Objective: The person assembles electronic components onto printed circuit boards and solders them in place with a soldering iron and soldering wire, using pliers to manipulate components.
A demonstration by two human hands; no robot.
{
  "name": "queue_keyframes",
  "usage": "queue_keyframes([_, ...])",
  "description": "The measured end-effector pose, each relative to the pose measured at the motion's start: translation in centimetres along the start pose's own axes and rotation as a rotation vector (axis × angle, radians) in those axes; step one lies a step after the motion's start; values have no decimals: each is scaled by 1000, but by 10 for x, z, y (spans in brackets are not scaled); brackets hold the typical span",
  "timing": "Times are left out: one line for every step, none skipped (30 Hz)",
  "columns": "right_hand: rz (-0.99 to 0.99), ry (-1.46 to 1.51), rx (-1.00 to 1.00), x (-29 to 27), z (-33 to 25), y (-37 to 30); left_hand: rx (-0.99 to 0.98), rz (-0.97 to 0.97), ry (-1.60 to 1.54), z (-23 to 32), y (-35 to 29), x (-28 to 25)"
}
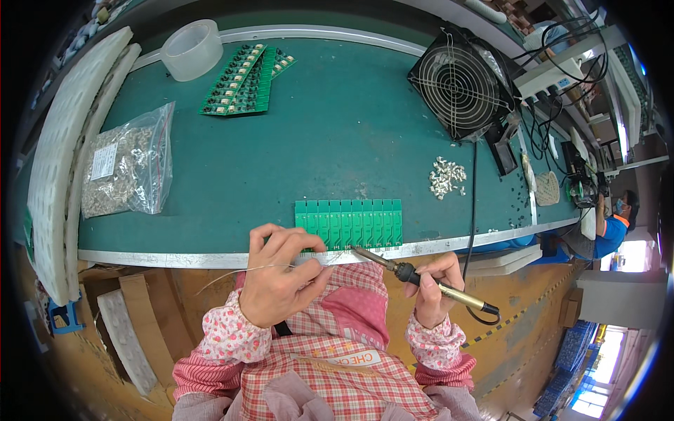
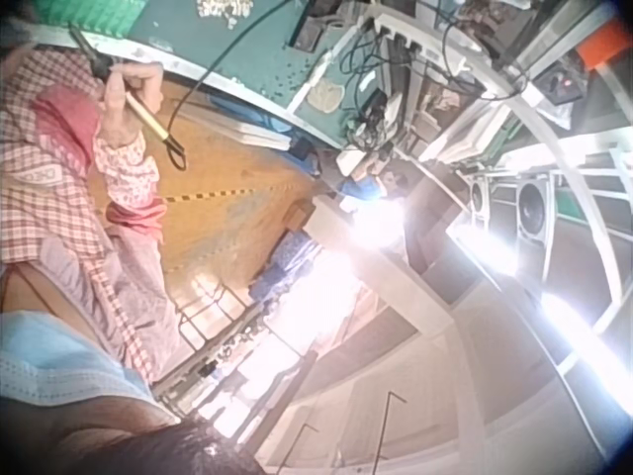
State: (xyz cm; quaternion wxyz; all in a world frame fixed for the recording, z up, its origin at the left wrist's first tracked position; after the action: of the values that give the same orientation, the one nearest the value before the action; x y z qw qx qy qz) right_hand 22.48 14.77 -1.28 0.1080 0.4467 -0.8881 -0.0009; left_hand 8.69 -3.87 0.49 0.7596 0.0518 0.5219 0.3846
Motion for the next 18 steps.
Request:
queue_keyframes([2, -9, -13, 0, 0, 0, 7, -3, 16, 1, 0, -1])
queue_keyframes([3, -18, -26, 0, -1, -1, 14, -5, 32, 2, 0, -2])
queue_keyframes([1, -18, -27, 1, -1, -1, 13, -3, 33, 2, 0, -3])
queue_keyframes([8, -9, -39, 1, -2, -1, 15, -9, 35, 1, 0, -4])
queue_keyframes([15, 1, -51, 1, -3, -1, 18, -15, 38, 1, 0, -5])
queue_keyframes([13, 1, -52, 3, -5, -1, 17, -14, 39, 1, -1, -7])
queue_keyframes([42, 26, -76, 3, -9, 0, 12, -22, 33, 1, -1, -8])
queue_keyframes([71, 50, -100, 3, -12, 1, 8, -31, 26, 0, -1, -9])
queue_keyframes([52, 53, -91, 1, -12, 1, 7, -29, 27, 0, -1, -9])
queue_keyframes([50, 53, -92, 2, -12, 1, 12, -29, 25, 0, -2, -10])
queue_keyframes([41, 43, -75, 2, -11, 0, 17, -30, 23, -1, -2, -11])
queue_keyframes([33, 31, -57, 3, -9, 0, 15, -30, 22, -2, -2, -11])
queue_keyframes([32, 30, -55, 6, -8, 0, 13, -27, 12, -3, -2, -10])
queue_keyframes([56, -8, -50, 11, -7, 0, 11, -25, 1, -4, -3, -10])
queue_keyframes([79, -46, -46, 13, -6, 0, 10, -24, 1, -4, -3, -10])
queue_keyframes([79, -46, -46, 11, -6, -1, 11, -23, 1, -4, -3, -10])
queue_keyframes([42, 5, -43, 11, -4, -1, 12, -23, 1, -4, -3, -10])
queue_keyframes([6, 57, -41, 11, -3, -1, 11, -23, 1, -5, -4, -10])
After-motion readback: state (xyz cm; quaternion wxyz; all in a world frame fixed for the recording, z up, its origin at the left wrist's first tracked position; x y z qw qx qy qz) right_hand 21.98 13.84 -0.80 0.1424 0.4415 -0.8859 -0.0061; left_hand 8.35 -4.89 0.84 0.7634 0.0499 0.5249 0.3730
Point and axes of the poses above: each hand's wrist, its own y-axis towards the middle knuckle, its own x-axis out of the palm, z = x × y, the point moved 5 cm from there along y, towards the middle knuckle, and after that the axes turned 10 degrees about y, right-handed, at the moved point
